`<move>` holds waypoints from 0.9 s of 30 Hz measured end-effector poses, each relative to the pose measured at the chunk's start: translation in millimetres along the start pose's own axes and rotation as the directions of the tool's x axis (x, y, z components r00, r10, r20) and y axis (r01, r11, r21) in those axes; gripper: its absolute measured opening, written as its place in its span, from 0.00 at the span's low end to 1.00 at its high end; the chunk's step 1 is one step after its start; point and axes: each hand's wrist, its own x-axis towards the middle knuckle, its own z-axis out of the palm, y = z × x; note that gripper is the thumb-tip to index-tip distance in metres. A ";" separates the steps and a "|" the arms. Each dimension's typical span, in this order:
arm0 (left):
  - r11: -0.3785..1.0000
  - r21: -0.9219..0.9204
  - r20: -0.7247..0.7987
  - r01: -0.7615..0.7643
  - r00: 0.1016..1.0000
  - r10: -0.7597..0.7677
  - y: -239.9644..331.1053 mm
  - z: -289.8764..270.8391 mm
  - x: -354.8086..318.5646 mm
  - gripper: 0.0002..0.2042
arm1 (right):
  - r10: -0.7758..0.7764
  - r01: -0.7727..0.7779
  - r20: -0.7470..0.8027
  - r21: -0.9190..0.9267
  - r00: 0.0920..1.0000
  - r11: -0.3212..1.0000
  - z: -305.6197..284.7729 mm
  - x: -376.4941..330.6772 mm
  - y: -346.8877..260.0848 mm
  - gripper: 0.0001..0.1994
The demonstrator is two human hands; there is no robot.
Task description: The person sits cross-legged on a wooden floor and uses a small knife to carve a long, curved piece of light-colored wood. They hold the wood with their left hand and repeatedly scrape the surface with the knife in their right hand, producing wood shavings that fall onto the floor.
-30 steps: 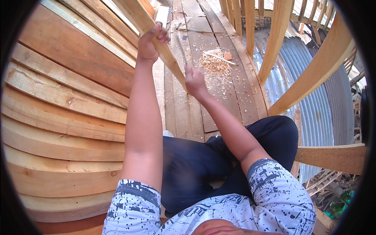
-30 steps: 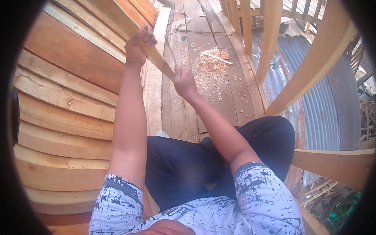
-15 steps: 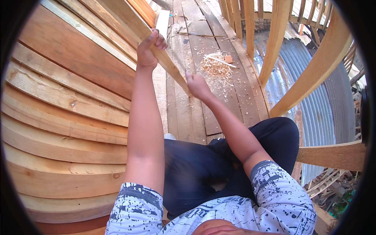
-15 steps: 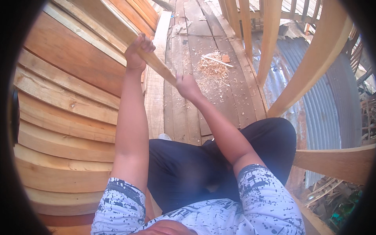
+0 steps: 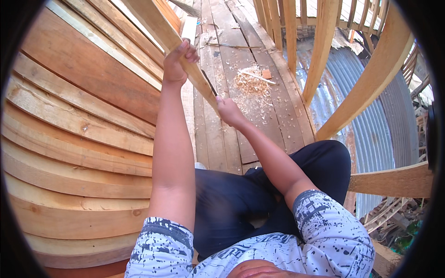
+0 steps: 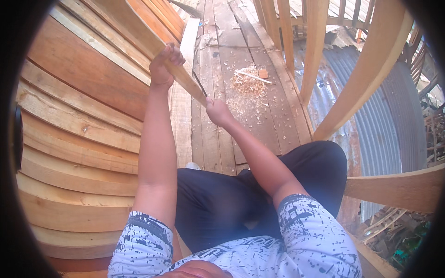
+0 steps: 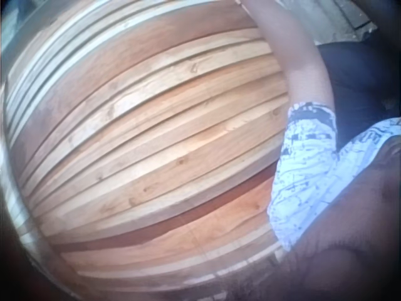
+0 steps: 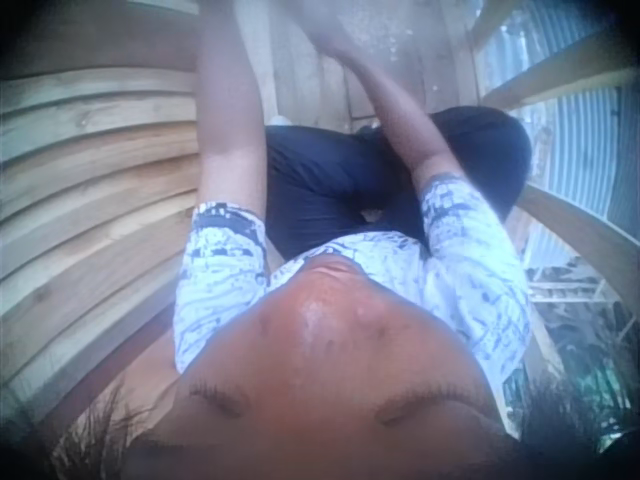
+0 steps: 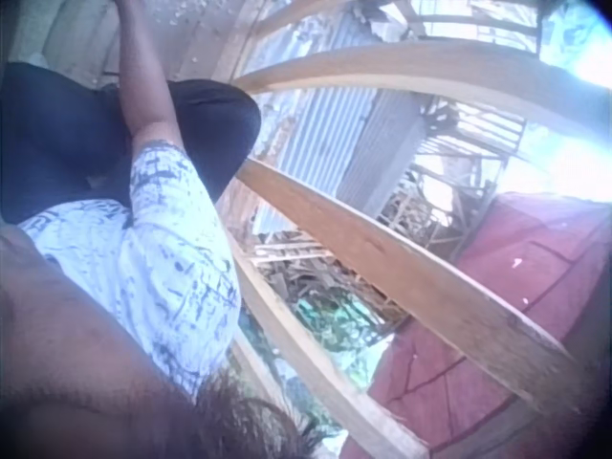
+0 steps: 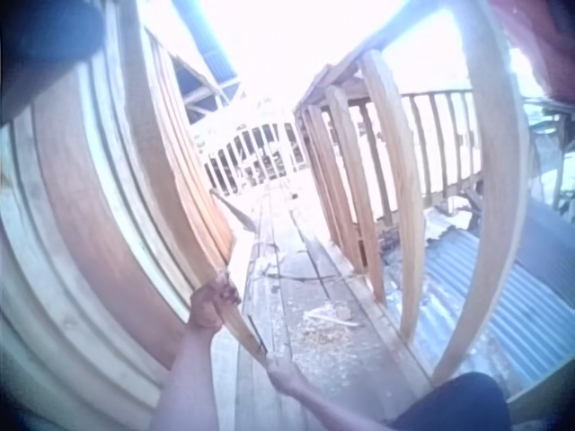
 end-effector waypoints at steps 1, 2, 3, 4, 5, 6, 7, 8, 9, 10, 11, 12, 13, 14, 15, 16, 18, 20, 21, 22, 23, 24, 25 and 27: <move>1.000 -0.004 -0.009 0.004 1.000 -0.004 0.3 -2.4 -3.3 0.13 | 0.022 -0.022 0.012 -0.002 1.000 1.000 -2.5 0.9 -2.8 0.27; 1.000 0.007 -0.032 0.015 0.999 -0.015 2.7 -12.0 -11.6 0.12 | 0.062 -0.063 0.087 0.017 0.994 0.998 -11.4 -6.5 -25.2 0.27; 1.000 0.005 -0.021 0.009 1.000 -0.008 2.3 -10.8 -11.8 0.12 | -0.031 0.031 -0.007 0.091 0.999 0.995 -12.7 -7.9 -28.6 0.27; 1.000 0.003 -0.012 0.002 1.000 -0.002 2.4 -9.8 -11.7 0.12 | -0.116 0.132 -0.108 0.153 0.987 0.979 -11.5 -9.4 -31.7 0.27; 1.000 0.000 -0.005 -0.008 1.000 0.008 2.8 -8.9 -11.8 0.12 | -0.195 0.237 -0.209 0.202 0.958 0.950 -9.7 -9.4 -34.1 0.28; 1.000 -0.014 0.017 -0.006 1.000 0.006 0.8 1.0 -4.2 0.12 | -0.137 0.133 -0.062 -0.062 0.989 0.989 -2.8 4.4 -8.5 0.27; 1.000 -0.025 0.019 -0.001 1.000 0.001 -2.6 1.1 -3.7 0.12 | 0.093 -0.098 -0.056 -0.084 0.994 0.992 8.2 -1.6 12.1 0.26; 1.000 -0.015 0.024 0.005 1.000 -0.004 -0.2 -1.0 -3.0 0.12 | 0.101 -0.099 0.009 -0.149 0.995 0.984 6.0 -3.9 13.8 0.26; 0.999 -0.038 0.035 0.007 0.999 -0.006 -0.6 -3.2 -3.8 0.12 | 0.113 -0.095 0.071 -0.213 0.991 0.972 2.4 -5.0 15.2 0.26; 0.998 -0.061 0.046 0.009 0.999 -0.007 -3.0 -5.5 -5.8 0.12 | 0.086 -0.078 0.038 -0.164 0.996 0.983 0.6 -1.5 13.7 0.26; 0.997 -0.068 0.042 0.024 0.999 -0.021 -2.5 -16.8 -12.6 0.12 | 0.066 -0.064 0.023 -0.101 0.998 0.993 -0.9 -8.9 -11.5 0.26; 0.999 -0.043 0.043 0.016 0.999 -0.014 -2.5 -11.9 -13.8 0.12 | 0.054 -0.054 -0.011 -0.055 0.998 0.997 -7.7 -14.9 -23.9 0.27; 1.000 -0.017 0.043 0.008 0.999 -0.008 -2.6 -7.2 -14.0 0.12 | 0.001 -0.003 -0.033 -0.036 0.999 0.999 -0.9 -15.5 -21.6 0.27; 1.000 0.003 0.051 -0.008 0.999 0.008 -1.6 -0.5 -11.3 0.12 | -0.057 0.055 -0.063 -0.026 0.996 0.998 4.4 -13.5 -18.4 0.27; 1.000 0.011 0.049 -0.005 0.999 0.004 -1.2 0.7 -10.2 0.12 | -0.114 0.113 -0.090 -0.020 0.989 0.993 10.7 -11.3 -10.1 0.27; 1.000 0.013 0.055 -0.007 0.998 0.006 -1.7 5.3 -6.5 0.13 | -0.094 0.093 -0.053 -0.014 0.994 0.996 13.8 -6.6 17.1 0.26; 1.000 0.016 0.044 -0.004 0.999 0.003 -1.0 2.6 -5.1 0.13 | 0.107 -0.106 0.017 -0.053 0.994 0.993 14.3 -8.0 33.0 0.26; 1.000 -0.002 0.034 0.003 0.999 -0.003 -2.4 2.0 -4.4 0.13 | 0.088 -0.087 -0.009 -0.268 0.996 0.959 13.0 2.2 43.4 0.27; 1.000 -0.001 0.031 0.004 1.000 -0.004 -2.7 -0.9 -7.8 0.13 | -0.007 -0.001 -0.047 -0.160 0.999 0.987 15.2 -0.2 29.3 0.26; 1.000 0.001 0.027 0.005 1.000 -0.005 -2.5 -3.7 -10.3 0.13 | -0.096 0.091 -0.096 -0.053 0.991 0.994 19.3 -1.7 13.7 0.26; 1.000 -0.004 0.024 -0.003 1.000 0.003 -1.9 -3.8 -11.8 0.12 | -0.184 0.192 -0.155 0.039 0.971 0.981 16.9 -5.5 0.5 0.26; 1.000 -0.001 0.033 -0.007 0.999 0.007 -2.4 -5.3 -11.7 0.12 | -0.130 0.131 -0.100 -0.003 0.986 0.991 16.5 -8.6 -0.4 0.26; 1.000 0.000 0.041 -0.011 0.999 0.011 -2.7 -6.4 -10.1 0.12 | -0.099 0.098 -0.077 -0.017 0.992 0.995 23.8 -10.2 18.3 0.26; 0.999 -0.024 0.044 -0.025 0.999 0.026 -4.3 3.4 -1.8 0.11 | -0.038 0.035 -0.066 -0.051 0.997 0.998 24.1 -12.6 52.6 0.26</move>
